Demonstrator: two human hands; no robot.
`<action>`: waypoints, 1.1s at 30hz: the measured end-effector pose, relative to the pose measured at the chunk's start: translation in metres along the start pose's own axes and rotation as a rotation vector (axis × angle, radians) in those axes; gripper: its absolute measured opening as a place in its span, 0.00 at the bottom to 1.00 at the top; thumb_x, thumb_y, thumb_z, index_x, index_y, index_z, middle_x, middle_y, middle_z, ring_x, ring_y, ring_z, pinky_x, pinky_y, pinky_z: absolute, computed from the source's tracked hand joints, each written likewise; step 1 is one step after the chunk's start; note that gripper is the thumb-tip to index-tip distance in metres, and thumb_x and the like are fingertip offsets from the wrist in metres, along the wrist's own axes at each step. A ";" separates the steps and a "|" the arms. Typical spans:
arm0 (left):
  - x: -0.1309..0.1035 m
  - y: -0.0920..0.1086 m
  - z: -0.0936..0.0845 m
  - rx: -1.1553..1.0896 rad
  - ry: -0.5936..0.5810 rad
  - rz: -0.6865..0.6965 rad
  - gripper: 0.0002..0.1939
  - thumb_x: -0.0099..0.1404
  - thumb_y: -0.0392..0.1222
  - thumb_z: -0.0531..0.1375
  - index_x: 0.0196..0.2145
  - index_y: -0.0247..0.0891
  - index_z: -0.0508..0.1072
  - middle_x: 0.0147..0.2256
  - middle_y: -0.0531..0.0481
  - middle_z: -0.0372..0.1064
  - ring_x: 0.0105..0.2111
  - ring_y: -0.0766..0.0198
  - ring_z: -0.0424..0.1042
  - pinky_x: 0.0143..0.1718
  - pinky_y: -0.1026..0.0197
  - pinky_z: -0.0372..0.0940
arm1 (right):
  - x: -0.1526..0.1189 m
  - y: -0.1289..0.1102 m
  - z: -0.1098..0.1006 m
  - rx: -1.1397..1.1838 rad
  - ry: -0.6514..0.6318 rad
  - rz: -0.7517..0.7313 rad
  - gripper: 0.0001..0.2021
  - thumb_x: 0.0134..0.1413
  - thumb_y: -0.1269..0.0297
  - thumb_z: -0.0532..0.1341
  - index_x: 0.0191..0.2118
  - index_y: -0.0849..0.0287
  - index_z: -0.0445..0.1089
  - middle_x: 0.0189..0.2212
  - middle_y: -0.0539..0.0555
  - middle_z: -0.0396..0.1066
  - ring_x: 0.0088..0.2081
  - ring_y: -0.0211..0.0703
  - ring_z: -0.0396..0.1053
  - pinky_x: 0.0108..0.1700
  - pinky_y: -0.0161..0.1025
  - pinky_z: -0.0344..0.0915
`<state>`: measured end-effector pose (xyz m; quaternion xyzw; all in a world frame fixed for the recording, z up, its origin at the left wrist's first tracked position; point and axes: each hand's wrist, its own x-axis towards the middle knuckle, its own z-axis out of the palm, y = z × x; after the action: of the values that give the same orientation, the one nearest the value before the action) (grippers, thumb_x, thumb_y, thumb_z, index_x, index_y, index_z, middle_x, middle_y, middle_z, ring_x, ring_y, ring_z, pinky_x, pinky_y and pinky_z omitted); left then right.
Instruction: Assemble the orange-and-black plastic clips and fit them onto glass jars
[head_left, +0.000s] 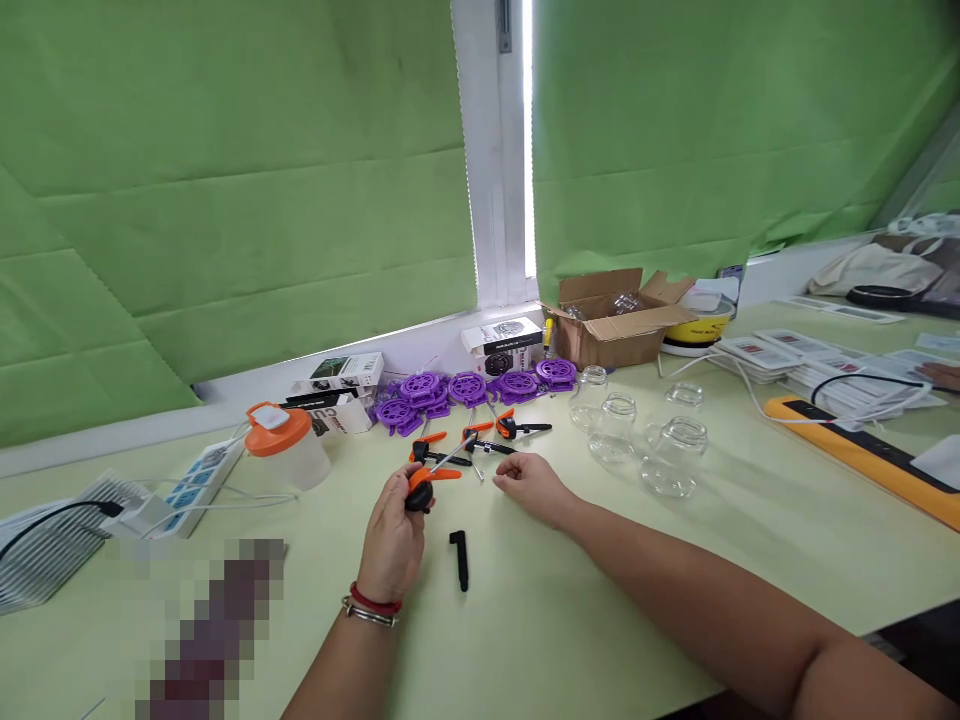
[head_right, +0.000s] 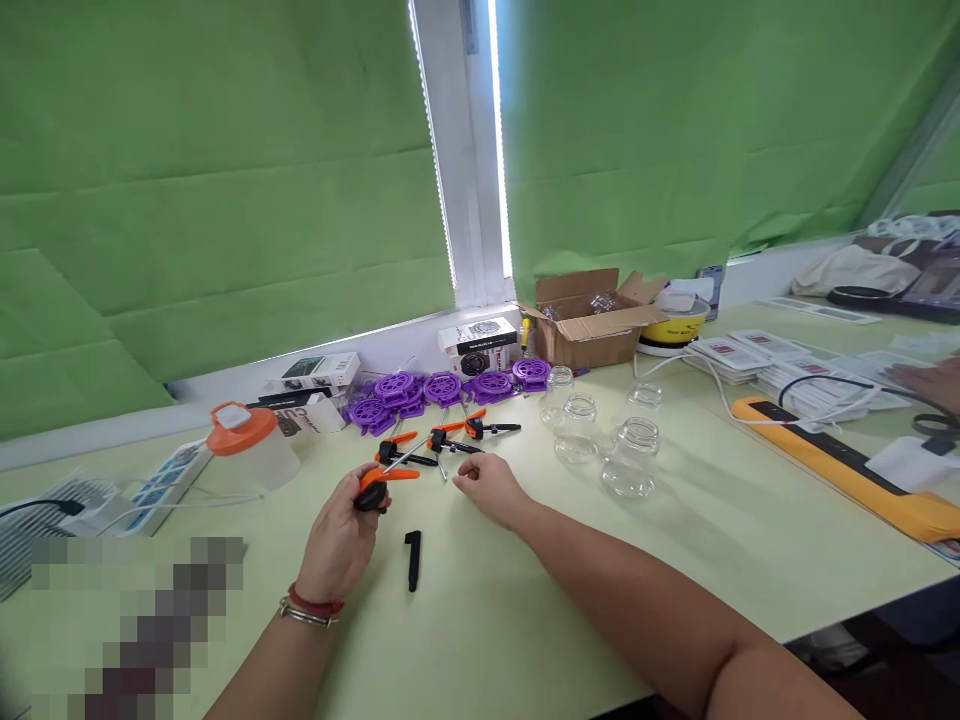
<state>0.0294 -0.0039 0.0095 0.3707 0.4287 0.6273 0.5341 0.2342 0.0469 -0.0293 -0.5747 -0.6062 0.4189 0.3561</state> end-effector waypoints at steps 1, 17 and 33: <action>0.001 -0.001 -0.001 -0.011 0.013 0.009 0.17 0.61 0.51 0.56 0.42 0.37 0.71 0.38 0.49 0.65 0.30 0.68 0.62 0.37 0.62 0.60 | 0.004 -0.002 0.003 -0.103 0.013 -0.001 0.10 0.45 0.58 0.63 0.31 0.60 0.71 0.26 0.51 0.67 0.27 0.38 0.62 0.28 0.35 0.55; 0.007 -0.008 -0.008 -0.054 0.086 0.079 0.18 0.63 0.53 0.55 0.44 0.40 0.71 0.44 0.49 0.65 0.39 0.66 0.64 0.46 0.61 0.58 | 0.009 -0.022 0.025 -0.542 0.066 0.025 0.06 0.47 0.68 0.61 0.22 0.60 0.69 0.24 0.56 0.71 0.29 0.43 0.67 0.27 0.36 0.50; 0.003 -0.011 -0.009 -0.047 -0.010 0.011 0.17 0.63 0.52 0.56 0.44 0.41 0.73 0.45 0.48 0.66 0.39 0.65 0.64 0.45 0.61 0.59 | -0.016 -0.056 -0.019 0.105 0.078 -0.268 0.03 0.45 0.65 0.59 0.28 0.58 0.67 0.20 0.48 0.62 0.21 0.34 0.57 0.23 0.33 0.54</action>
<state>0.0245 -0.0013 -0.0040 0.3637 0.4090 0.6382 0.5415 0.2306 0.0337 0.0309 -0.4851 -0.6405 0.3759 0.4617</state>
